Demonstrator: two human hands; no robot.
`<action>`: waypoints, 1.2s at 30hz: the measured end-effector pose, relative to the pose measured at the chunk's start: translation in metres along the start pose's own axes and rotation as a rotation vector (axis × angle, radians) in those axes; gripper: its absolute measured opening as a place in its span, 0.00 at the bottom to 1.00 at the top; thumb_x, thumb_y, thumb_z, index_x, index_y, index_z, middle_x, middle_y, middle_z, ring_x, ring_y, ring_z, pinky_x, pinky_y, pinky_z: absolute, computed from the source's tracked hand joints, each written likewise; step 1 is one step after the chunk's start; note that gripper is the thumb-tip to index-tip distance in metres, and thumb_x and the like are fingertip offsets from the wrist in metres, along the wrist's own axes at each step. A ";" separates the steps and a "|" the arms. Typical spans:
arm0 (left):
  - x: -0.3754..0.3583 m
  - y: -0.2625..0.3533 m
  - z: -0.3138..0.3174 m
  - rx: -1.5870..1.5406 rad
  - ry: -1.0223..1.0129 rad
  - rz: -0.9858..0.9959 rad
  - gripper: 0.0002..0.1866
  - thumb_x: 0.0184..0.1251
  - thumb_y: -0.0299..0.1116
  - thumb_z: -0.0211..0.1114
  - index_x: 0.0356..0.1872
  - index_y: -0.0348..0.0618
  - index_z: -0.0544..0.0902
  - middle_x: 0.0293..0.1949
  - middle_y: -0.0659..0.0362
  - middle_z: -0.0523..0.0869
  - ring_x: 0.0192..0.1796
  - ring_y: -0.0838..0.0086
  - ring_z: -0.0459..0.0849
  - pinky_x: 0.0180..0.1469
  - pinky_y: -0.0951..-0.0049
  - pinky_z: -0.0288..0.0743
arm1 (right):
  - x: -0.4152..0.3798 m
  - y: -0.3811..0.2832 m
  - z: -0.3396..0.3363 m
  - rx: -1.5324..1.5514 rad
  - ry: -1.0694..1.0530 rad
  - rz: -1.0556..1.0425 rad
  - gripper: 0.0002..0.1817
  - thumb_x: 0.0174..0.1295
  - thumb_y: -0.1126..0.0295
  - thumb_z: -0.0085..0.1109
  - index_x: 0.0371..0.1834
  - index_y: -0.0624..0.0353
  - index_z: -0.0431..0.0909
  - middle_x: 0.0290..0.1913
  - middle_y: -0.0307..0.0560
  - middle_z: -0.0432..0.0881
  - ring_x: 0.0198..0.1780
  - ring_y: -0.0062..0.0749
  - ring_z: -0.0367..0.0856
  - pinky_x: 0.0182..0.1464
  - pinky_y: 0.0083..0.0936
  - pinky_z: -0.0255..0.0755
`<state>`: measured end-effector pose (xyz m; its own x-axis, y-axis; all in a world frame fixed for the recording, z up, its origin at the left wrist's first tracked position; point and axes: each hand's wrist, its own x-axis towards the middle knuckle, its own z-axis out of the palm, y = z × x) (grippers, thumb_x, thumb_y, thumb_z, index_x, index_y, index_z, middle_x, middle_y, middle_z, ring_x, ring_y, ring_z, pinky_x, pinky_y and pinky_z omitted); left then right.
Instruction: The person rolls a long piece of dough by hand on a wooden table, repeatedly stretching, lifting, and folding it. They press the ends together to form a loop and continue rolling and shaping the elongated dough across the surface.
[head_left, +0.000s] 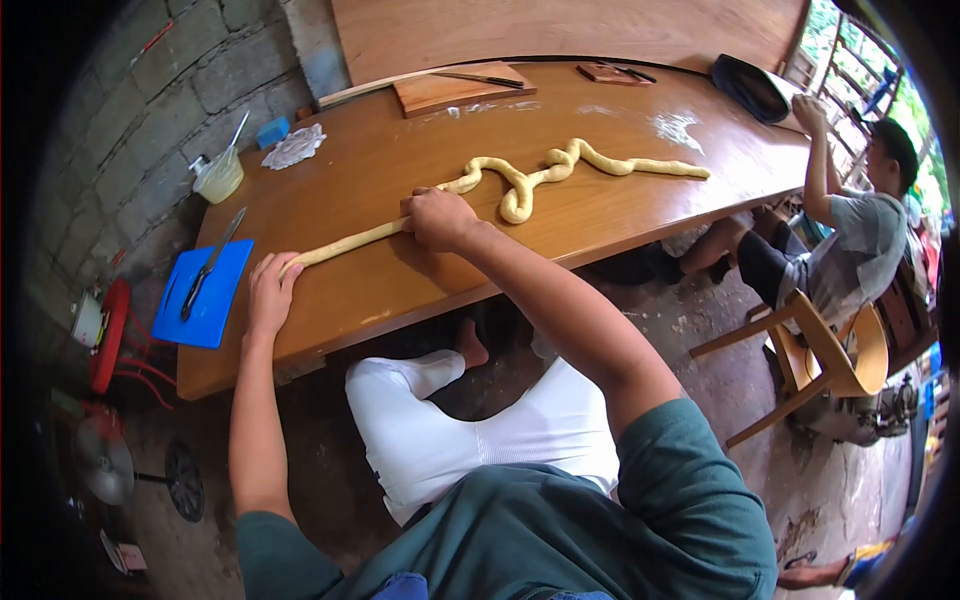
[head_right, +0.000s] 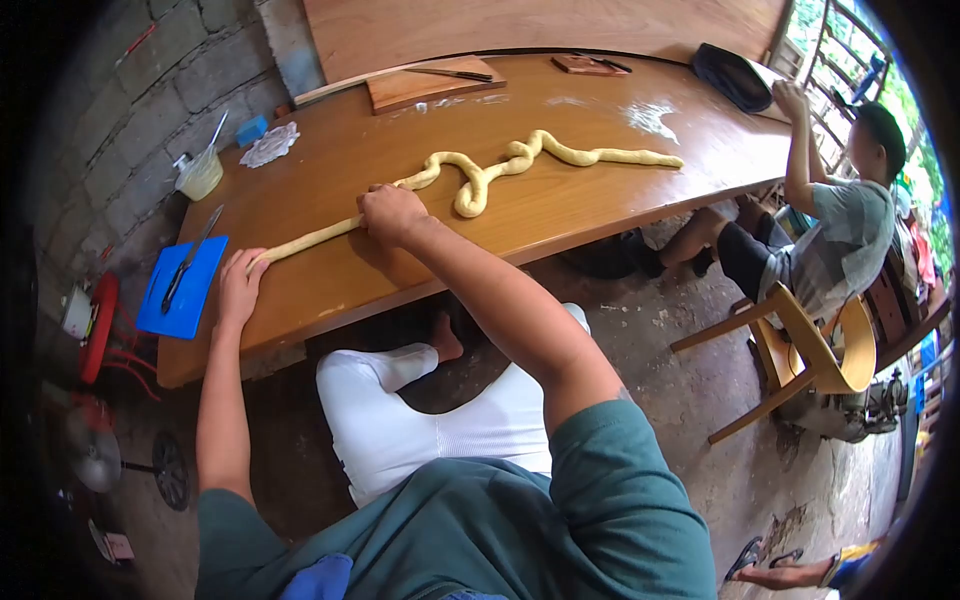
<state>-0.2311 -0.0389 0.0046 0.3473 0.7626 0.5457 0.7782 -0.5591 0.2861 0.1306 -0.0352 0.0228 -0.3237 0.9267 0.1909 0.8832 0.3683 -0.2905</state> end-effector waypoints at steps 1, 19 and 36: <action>-0.001 0.007 -0.001 -0.010 -0.003 0.011 0.11 0.77 0.35 0.70 0.52 0.41 0.88 0.42 0.51 0.88 0.50 0.51 0.86 0.56 0.53 0.76 | -0.006 0.004 -0.006 -0.005 0.003 0.014 0.14 0.71 0.62 0.64 0.54 0.55 0.88 0.57 0.53 0.88 0.61 0.47 0.88 0.67 0.44 0.78; -0.023 -0.012 -0.014 -0.112 -0.030 -0.232 0.12 0.79 0.34 0.69 0.54 0.36 0.86 0.48 0.50 0.86 0.51 0.54 0.85 0.56 0.59 0.78 | 0.025 -0.118 0.062 0.040 0.051 -0.191 0.39 0.77 0.38 0.52 0.74 0.63 0.76 0.73 0.57 0.78 0.81 0.48 0.68 0.84 0.52 0.53; -0.008 0.000 0.000 0.164 -0.359 -0.200 0.32 0.93 0.54 0.36 0.89 0.55 0.60 0.90 0.58 0.57 0.92 0.60 0.48 0.90 0.51 0.36 | 0.006 -0.141 0.083 0.164 0.015 -0.250 0.41 0.83 0.48 0.33 0.87 0.71 0.54 0.89 0.62 0.55 0.92 0.52 0.46 0.90 0.58 0.30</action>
<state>-0.2339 -0.0443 -0.0001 0.3188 0.9314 0.1755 0.9113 -0.3521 0.2135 -0.0245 -0.0754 -0.0125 -0.5179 0.8051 0.2891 0.7099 0.5930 -0.3800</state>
